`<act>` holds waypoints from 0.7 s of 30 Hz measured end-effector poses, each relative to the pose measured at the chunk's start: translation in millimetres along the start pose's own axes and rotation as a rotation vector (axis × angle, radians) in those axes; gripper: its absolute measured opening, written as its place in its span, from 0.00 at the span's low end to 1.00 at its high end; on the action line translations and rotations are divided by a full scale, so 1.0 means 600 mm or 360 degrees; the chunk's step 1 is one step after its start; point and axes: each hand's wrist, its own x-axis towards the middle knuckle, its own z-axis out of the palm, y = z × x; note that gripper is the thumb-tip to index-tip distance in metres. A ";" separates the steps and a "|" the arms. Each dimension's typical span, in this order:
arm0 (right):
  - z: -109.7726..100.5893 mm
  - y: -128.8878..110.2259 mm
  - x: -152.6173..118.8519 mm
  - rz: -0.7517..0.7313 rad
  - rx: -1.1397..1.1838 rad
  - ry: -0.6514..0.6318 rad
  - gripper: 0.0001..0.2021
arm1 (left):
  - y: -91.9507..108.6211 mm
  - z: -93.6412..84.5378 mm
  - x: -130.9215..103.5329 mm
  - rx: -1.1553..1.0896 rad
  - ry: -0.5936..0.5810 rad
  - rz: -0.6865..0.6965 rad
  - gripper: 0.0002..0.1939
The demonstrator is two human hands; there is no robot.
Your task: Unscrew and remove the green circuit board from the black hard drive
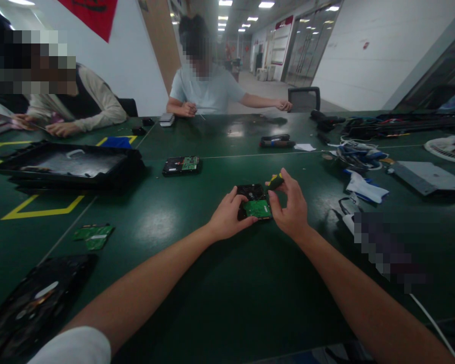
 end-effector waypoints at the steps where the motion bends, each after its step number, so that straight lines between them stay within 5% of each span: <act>1: 0.000 0.000 -0.001 -0.0001 0.0004 0.0009 0.33 | 0.000 0.000 0.000 0.0003 0.0006 0.0002 0.30; 21: -0.003 -0.002 0.001 -0.0050 -0.0018 0.0062 0.34 | 0.005 -0.003 0.000 0.0007 0.0007 0.0009 0.30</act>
